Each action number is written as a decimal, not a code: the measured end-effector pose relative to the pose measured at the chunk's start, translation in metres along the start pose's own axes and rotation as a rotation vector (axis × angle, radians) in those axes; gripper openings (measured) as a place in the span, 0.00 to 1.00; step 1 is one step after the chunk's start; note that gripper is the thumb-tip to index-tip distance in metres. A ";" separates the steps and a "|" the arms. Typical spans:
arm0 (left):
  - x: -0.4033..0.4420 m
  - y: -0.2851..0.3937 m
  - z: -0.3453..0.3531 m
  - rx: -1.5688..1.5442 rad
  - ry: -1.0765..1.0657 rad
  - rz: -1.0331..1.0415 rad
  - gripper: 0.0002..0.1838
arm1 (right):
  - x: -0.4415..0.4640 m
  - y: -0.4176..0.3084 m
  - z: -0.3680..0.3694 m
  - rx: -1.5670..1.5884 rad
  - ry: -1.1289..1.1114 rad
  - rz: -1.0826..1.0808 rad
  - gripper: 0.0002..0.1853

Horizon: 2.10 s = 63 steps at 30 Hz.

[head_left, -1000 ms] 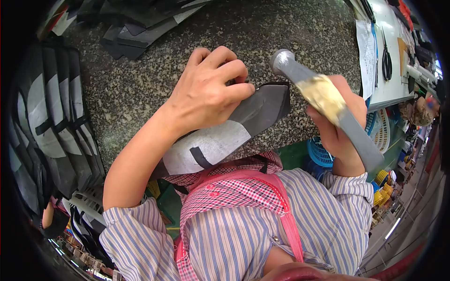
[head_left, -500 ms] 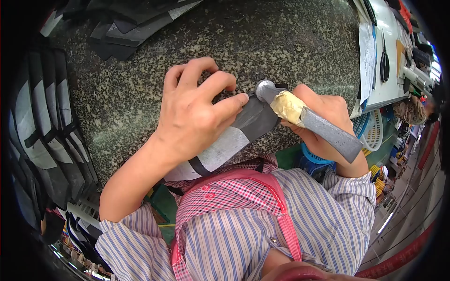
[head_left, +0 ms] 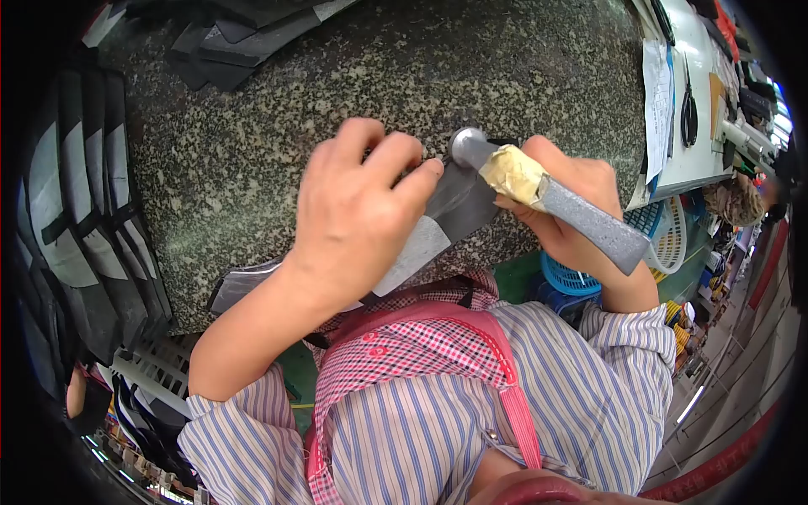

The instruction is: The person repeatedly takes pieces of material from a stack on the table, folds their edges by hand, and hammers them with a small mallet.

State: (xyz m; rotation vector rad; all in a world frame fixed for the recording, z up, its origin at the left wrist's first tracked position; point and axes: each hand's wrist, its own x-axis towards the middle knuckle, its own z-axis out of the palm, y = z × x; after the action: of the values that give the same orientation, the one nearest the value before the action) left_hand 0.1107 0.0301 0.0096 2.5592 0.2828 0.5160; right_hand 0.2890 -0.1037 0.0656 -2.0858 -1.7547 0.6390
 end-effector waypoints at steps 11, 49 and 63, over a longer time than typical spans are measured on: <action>-0.012 0.007 0.006 -0.062 0.019 -0.058 0.11 | 0.008 -0.005 -0.002 -0.038 -0.013 -0.009 0.14; -0.051 0.000 -0.023 -0.222 -0.011 -0.161 0.12 | -0.002 -0.027 0.011 0.003 -0.160 -0.022 0.15; -0.005 0.012 0.013 -0.147 0.046 -0.097 0.12 | 0.003 0.003 0.000 0.049 -0.011 -0.011 0.12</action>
State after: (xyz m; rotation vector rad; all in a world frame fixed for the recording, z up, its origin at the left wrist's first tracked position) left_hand 0.1130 0.0125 0.0040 2.3809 0.3691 0.5393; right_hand 0.2918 -0.1010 0.0631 -2.0422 -1.7382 0.6839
